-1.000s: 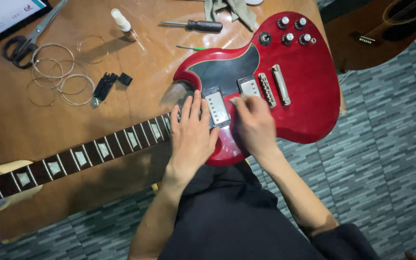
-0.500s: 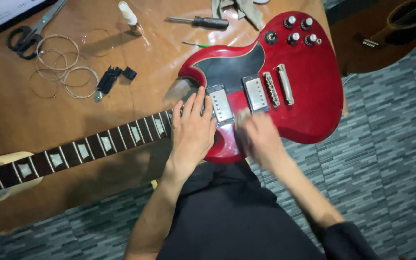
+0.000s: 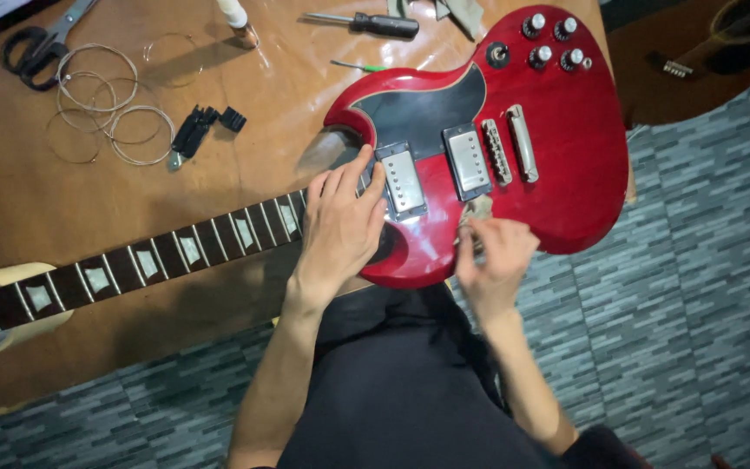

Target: Cleaning the body of an electric guitar and unscrewing the backplate for maintenance.

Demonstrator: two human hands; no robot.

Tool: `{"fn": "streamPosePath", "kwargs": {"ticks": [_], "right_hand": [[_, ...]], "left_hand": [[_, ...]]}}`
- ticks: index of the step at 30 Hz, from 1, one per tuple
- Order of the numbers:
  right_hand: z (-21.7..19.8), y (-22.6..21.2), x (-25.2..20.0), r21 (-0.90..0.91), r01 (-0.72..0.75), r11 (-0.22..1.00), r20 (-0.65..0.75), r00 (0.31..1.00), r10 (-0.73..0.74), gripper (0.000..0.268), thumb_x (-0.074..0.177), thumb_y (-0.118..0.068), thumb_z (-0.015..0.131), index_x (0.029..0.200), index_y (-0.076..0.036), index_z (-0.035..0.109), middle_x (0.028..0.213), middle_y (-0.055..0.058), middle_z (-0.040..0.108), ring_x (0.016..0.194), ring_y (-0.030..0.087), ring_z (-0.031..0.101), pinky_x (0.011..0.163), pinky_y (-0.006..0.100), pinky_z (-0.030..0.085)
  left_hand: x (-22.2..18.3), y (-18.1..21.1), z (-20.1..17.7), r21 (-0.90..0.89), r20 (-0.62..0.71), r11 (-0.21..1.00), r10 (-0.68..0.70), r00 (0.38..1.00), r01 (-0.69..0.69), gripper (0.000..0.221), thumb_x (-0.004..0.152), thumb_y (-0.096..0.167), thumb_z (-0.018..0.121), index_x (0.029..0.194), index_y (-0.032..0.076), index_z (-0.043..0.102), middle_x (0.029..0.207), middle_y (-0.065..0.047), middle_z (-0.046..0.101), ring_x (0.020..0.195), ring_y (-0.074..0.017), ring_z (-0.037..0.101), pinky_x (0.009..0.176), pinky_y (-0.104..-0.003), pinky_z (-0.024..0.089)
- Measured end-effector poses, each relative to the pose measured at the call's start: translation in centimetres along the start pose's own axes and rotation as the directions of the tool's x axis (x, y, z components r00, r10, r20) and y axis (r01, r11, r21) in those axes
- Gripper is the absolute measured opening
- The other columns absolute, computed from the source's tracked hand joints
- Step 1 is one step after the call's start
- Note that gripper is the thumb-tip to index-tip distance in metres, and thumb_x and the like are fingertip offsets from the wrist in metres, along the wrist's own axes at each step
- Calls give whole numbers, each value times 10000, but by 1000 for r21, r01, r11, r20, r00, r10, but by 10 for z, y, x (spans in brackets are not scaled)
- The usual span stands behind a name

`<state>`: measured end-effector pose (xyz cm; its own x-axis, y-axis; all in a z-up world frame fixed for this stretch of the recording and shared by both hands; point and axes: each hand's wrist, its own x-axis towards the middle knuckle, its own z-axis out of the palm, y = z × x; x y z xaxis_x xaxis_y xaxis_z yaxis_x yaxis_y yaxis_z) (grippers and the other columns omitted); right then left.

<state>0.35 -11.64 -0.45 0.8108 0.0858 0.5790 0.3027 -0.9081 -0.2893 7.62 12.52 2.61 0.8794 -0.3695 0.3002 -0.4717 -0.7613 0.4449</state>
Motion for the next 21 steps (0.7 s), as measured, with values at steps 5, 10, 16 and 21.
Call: {"fn": "streamPosePath", "kwargs": {"ticks": [5,10,16,21], "right_hand": [[25,-67,9,259,54,964,135,987,-92,131,874,-65,722,986,-126,749,906,39,675,821,281,667,748,400,448],[13,-24,21,132,65,989,122,989,-81,126,889,-23,717,995,-91,733,919,67,653,813,285,652,723,375,438],[24,-89,5,287,39,957,282,952,-123,125,856,-94,738,978,-105,708,911,54,622,821,289,629,710,404,421],[-11,-1,-8,-4,12,1000,70,998,-12,26,955,-60,690,947,-60,665,788,51,560,692,273,570,728,388,417]], "left_hand": [[4,-6,1,-40,-4,999,-16,1000,15,354,976,234,594,1279,80,694,1455,-113,543,1196,-278,604,976,-433,418],[5,-8,-2,-80,16,996,-48,999,50,355,969,217,584,1274,82,706,1451,-111,554,1179,-285,616,969,-426,419],[2,-10,0,-46,6,998,-40,999,41,360,943,233,604,1254,93,719,1423,-98,559,1133,-275,619,935,-416,433],[3,-9,2,-86,-11,995,-55,998,54,361,940,212,581,1247,84,722,1417,-106,563,1140,-283,616,967,-423,415]]}}
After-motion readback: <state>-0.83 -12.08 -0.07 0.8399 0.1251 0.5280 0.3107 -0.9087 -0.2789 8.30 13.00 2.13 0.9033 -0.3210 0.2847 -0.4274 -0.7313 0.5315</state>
